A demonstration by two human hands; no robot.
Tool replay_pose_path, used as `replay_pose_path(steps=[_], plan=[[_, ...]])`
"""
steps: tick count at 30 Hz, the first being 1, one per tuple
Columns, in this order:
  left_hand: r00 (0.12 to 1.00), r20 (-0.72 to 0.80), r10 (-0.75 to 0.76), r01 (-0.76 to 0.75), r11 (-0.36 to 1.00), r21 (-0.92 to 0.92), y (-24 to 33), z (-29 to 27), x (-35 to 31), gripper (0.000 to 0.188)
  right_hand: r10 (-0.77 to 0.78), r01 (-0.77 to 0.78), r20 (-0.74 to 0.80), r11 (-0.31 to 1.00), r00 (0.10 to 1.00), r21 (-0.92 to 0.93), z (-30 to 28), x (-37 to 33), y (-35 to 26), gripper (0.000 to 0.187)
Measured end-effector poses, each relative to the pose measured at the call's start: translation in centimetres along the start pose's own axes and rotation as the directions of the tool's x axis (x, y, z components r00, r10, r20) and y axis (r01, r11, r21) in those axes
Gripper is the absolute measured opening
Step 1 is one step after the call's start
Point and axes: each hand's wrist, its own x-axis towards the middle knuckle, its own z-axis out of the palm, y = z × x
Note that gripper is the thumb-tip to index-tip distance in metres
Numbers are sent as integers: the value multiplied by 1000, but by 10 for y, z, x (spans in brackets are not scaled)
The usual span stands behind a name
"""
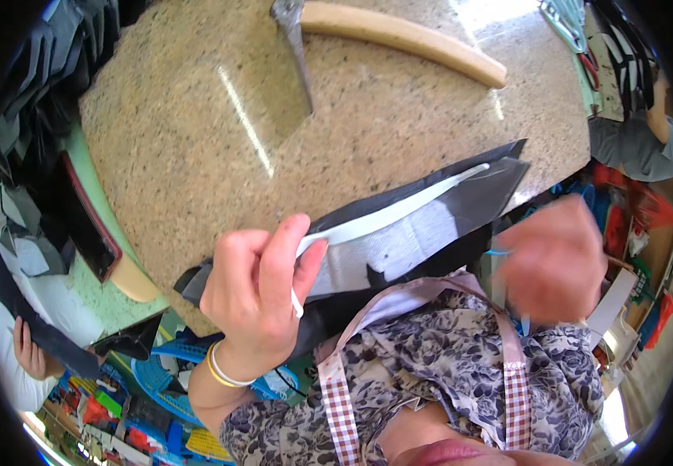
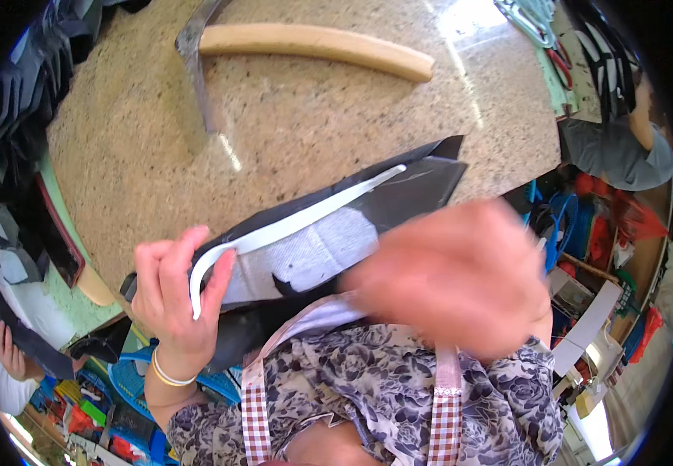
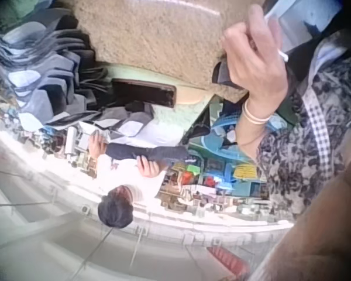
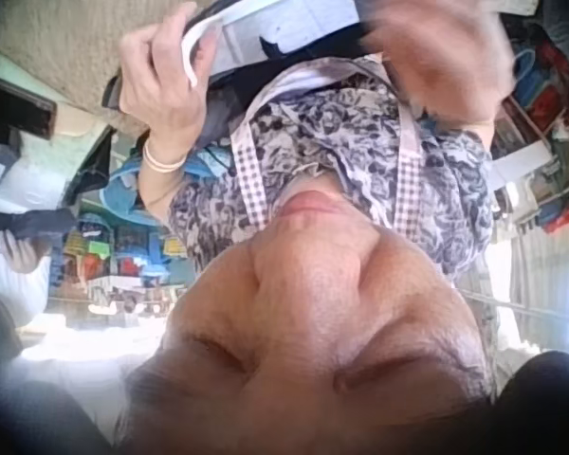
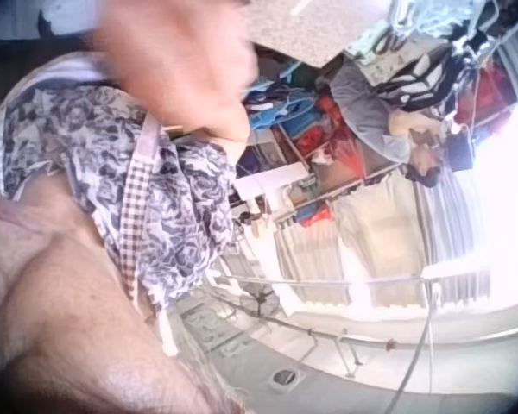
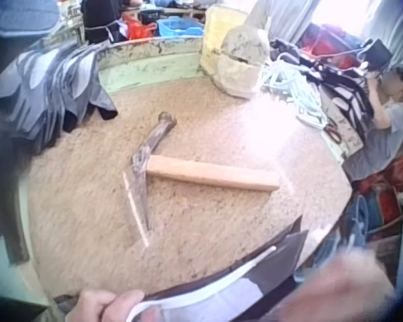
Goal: The person applies strips to the edges of leather shoe pieces, folds the edges over by hand, and hammers the seams with a hammer before sorting the pieces into a basket.
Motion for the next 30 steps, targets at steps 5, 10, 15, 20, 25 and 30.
replay_pose_path(steps=[5, 10, 15, 20, 25, 30], plan=[[954, 133, -270, 292, 938, -186, -3, -19, 4, 48, -257, 209, 213, 952, 943, 225, 61, 11, 3, 28], [818, 254, -515, 562, 625, -541, -24, -39, -15, 21, -260, 191, 304, 952, 917, 239, 57, 15, 3, 26], [905, 210, -369, 425, 788, -446, -28, -41, -12, 24, -279, 212, 326, 951, 903, 227, 58, 17, -1, 29], [861, 270, -431, 482, 860, -167, -46, -48, 12, 25, -262, 205, 420, 963, 869, 177, 47, 17, -5, 37], [975, 99, 197, -176, 967, -183, 7, -62, 9, 31, -289, 203, 378, 947, 879, 250, 36, 24, 1, 59], [849, -212, 484, -428, 865, 262, 24, -52, 7, 17, -145, 128, 314, 989, 938, 73, 8, 52, -17, 40]])
